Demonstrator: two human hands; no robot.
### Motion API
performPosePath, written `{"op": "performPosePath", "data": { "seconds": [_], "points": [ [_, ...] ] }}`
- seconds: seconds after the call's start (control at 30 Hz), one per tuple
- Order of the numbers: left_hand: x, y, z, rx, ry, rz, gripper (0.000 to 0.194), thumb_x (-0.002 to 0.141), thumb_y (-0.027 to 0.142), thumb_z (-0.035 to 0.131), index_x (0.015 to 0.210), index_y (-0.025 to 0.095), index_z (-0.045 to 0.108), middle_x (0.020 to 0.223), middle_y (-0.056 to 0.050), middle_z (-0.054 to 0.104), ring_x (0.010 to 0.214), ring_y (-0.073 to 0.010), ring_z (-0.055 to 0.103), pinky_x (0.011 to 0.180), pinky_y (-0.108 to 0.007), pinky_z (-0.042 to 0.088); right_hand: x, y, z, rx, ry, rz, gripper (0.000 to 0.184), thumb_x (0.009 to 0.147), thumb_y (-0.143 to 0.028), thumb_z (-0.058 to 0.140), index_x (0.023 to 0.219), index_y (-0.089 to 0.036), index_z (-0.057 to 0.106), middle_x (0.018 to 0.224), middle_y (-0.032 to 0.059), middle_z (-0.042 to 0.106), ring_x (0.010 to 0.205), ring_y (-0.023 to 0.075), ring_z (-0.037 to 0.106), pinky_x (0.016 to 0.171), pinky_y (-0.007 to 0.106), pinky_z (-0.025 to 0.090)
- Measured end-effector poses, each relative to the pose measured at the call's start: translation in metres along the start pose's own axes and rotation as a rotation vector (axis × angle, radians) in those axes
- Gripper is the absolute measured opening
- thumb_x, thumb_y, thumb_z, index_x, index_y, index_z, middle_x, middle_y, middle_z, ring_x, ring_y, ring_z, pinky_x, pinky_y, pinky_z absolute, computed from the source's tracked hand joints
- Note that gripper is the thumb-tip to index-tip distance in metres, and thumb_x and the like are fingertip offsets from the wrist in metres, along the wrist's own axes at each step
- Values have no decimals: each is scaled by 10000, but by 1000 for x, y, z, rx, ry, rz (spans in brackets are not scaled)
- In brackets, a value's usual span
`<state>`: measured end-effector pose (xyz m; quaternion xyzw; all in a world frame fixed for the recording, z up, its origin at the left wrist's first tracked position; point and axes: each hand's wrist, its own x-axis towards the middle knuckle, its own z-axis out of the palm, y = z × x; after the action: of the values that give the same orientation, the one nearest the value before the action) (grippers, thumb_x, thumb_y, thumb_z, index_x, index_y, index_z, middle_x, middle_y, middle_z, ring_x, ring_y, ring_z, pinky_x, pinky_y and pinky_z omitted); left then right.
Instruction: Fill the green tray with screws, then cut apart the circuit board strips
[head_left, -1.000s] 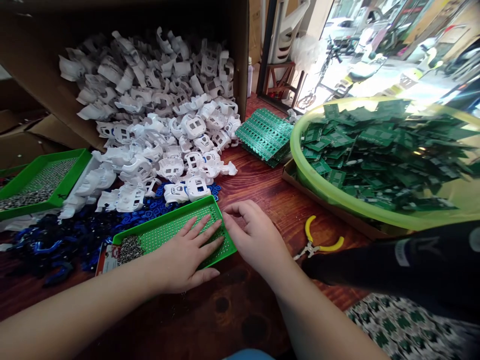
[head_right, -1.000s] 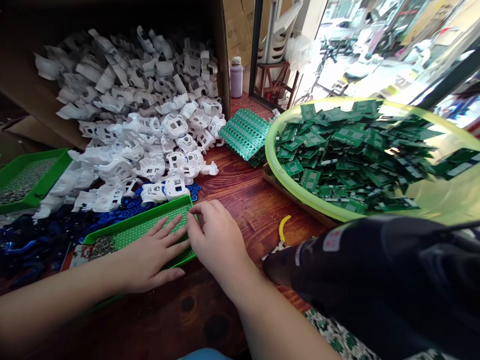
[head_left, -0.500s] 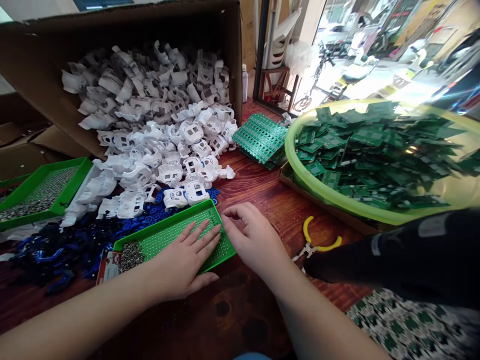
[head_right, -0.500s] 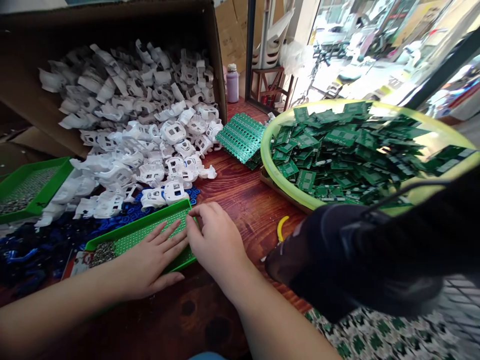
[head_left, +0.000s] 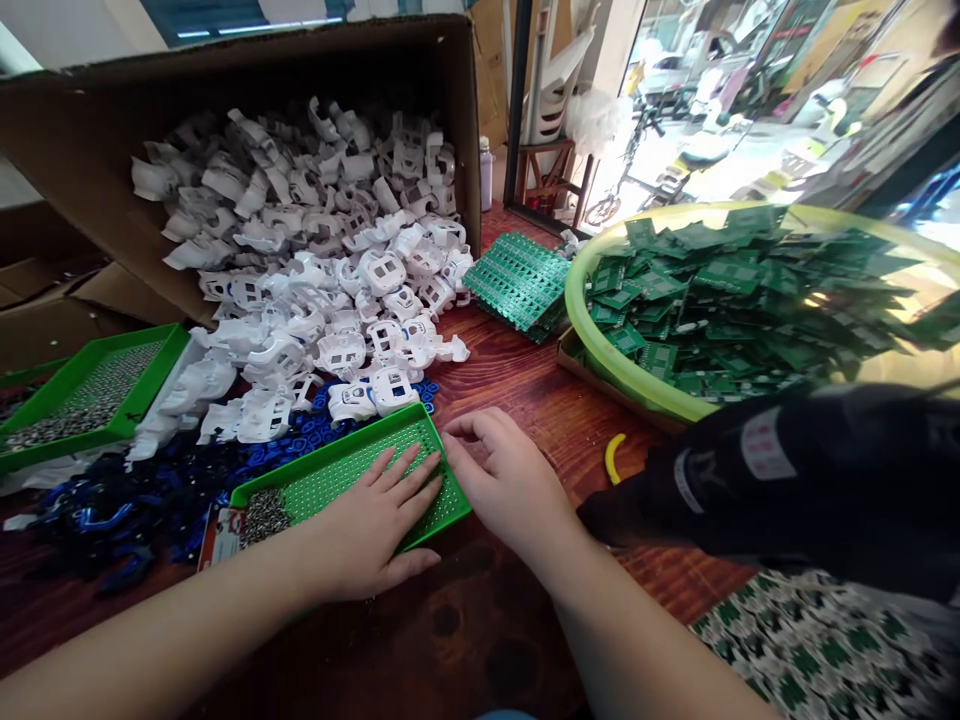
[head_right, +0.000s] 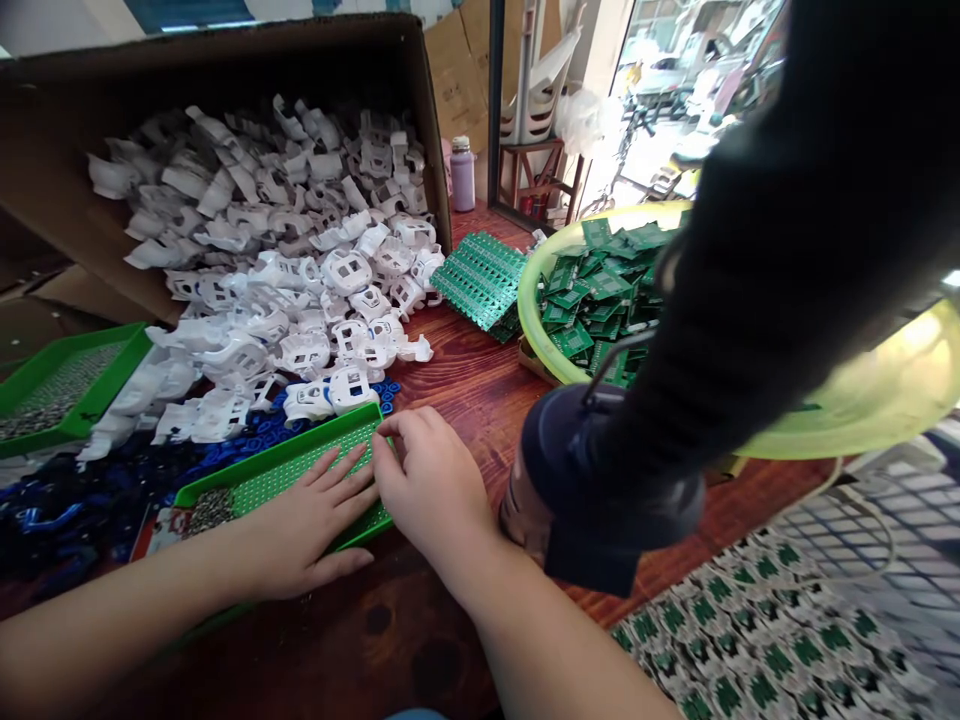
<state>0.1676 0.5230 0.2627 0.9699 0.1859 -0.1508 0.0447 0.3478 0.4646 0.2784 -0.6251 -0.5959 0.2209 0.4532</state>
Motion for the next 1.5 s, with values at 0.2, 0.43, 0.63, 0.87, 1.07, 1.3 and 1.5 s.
{"op": "performPosePath", "data": {
  "seconds": [0.2, 0.43, 0.63, 0.87, 1.07, 1.3, 1.5],
  "points": [
    [0, 1, -2, 24, 18, -8, 714, 848, 619, 218, 1391, 156, 242, 1467, -126, 89, 1336, -332, 17, 1071, -491, 51, 0, 0, -1, 1, 6, -2, 51, 871, -182, 535, 895, -196, 578, 877, 11, 539, 819, 156, 511, 693, 250, 432],
    [0, 3, 2, 25, 29, 15, 669, 864, 589, 232, 1403, 195, 197, 1474, -95, 91, 1340, -317, 16, 1074, -481, 58, -2, 0, 0, 9, 6, -8, 48, 874, -189, 531, 897, -197, 573, 879, 11, 535, 824, 157, 507, 701, 253, 434],
    [-5, -2, -4, -15, 23, -48, 729, 863, 589, 240, 1415, 149, 59, 1471, -101, 60, 1340, -307, -3, 1077, -479, 76, -1, -2, 0, -9, 7, 15, 44, 874, -199, 538, 887, -201, 580, 883, 5, 534, 821, 158, 508, 692, 255, 435],
    [-18, -9, -5, -88, -86, 11, 645, 871, 569, 263, 1410, 251, 107, 1468, -77, 22, 1332, -323, 12, 1059, -520, 94, 0, -3, 0, -4, -14, 24, 53, 868, -191, 541, 892, -195, 589, 885, 14, 535, 822, 167, 515, 702, 260, 442],
    [-8, -10, -2, -103, -88, 5, 642, 880, 565, 220, 1411, 246, 49, 1467, -84, 31, 1333, -309, -9, 1058, -526, 75, 0, -1, 0, 10, 5, 17, 60, 870, -191, 535, 898, -197, 587, 890, 19, 538, 813, 164, 515, 704, 257, 440],
    [8, -4, -6, -137, -97, -9, 666, 881, 573, 180, 1414, 192, 58, 1470, -90, 35, 1335, -298, -19, 1066, -515, 51, -1, 0, 1, -5, 29, 6, 46, 867, -188, 543, 887, -198, 584, 878, 11, 537, 813, 163, 505, 709, 262, 429],
    [6, -2, -2, -213, -77, -64, 682, 892, 548, 197, 1414, 157, -1, 1471, -85, 21, 1342, -266, -3, 1083, -485, 73, 2, -6, -1, 25, 23, 42, 48, 858, -151, 555, 859, -179, 593, 862, 20, 529, 823, 168, 503, 722, 271, 425]
  ]
}}
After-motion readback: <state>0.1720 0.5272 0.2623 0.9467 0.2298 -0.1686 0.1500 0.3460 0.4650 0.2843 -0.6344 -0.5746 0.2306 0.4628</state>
